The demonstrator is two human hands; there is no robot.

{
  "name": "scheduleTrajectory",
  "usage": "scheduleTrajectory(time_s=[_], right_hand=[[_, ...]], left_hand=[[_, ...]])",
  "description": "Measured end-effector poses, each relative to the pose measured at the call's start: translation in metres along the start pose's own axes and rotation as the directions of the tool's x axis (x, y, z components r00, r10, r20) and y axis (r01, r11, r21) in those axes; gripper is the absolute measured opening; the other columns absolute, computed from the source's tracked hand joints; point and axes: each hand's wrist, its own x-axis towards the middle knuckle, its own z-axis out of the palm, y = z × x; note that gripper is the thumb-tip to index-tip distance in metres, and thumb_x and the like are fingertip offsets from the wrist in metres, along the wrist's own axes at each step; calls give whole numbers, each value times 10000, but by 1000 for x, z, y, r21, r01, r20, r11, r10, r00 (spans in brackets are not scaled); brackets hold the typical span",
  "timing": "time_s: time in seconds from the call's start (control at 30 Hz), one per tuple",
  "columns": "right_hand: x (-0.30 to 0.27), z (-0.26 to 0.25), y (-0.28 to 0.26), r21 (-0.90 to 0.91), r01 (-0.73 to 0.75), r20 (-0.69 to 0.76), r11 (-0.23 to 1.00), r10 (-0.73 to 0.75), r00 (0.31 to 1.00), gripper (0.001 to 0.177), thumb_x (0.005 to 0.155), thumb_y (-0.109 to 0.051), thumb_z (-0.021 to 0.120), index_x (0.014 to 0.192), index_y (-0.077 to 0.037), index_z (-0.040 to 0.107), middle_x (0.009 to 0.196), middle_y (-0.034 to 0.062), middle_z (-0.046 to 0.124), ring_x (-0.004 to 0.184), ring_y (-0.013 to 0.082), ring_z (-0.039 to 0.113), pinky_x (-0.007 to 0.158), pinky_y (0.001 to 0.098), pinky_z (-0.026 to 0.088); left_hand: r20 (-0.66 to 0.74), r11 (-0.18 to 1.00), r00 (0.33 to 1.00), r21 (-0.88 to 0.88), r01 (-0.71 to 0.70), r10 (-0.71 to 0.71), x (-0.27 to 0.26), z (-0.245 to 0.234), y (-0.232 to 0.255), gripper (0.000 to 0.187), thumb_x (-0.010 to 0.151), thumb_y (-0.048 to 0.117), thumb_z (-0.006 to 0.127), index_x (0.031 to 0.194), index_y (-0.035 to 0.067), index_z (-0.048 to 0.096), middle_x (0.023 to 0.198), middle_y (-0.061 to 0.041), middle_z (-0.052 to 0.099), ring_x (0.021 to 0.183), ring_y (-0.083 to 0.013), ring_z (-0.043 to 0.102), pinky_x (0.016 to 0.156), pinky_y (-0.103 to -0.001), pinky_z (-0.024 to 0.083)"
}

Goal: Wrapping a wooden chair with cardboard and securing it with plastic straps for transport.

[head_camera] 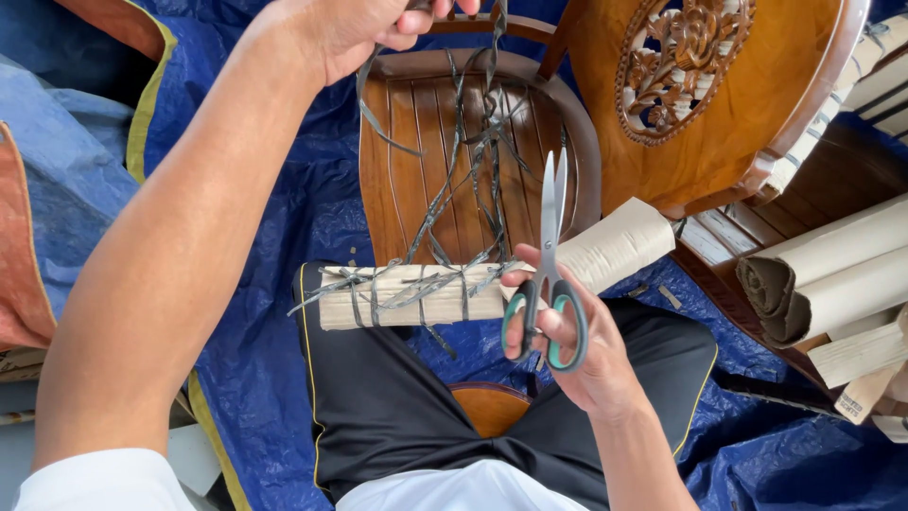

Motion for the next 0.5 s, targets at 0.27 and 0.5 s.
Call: scheduleTrajectory(time_s=[0.27, 0.5], right_hand=[[7, -21, -8, 138, 71, 161, 988, -93, 983, 1024, 899, -663, 715, 1521, 95, 419, 1230, 124, 538, 840, 195, 580, 735, 337, 497], [49, -21, -19, -5, -48, 359, 999, 46, 932, 942, 910, -701, 694, 1415, 76, 525, 992, 90, 621, 868, 183, 613, 802, 346, 503]], left_hand=[[-55, 933, 995, 354, -60, 85, -5, 14, -11, 261, 1093, 323, 533, 1145, 169, 737, 655, 103, 408, 565, -16, 338, 583, -187, 380], [34, 969, 999, 247, -31, 23, -7, 2, -10, 263, 1055, 321, 541, 1041, 99, 681, 704, 86, 489, 616, -12, 412, 554, -194, 353]])
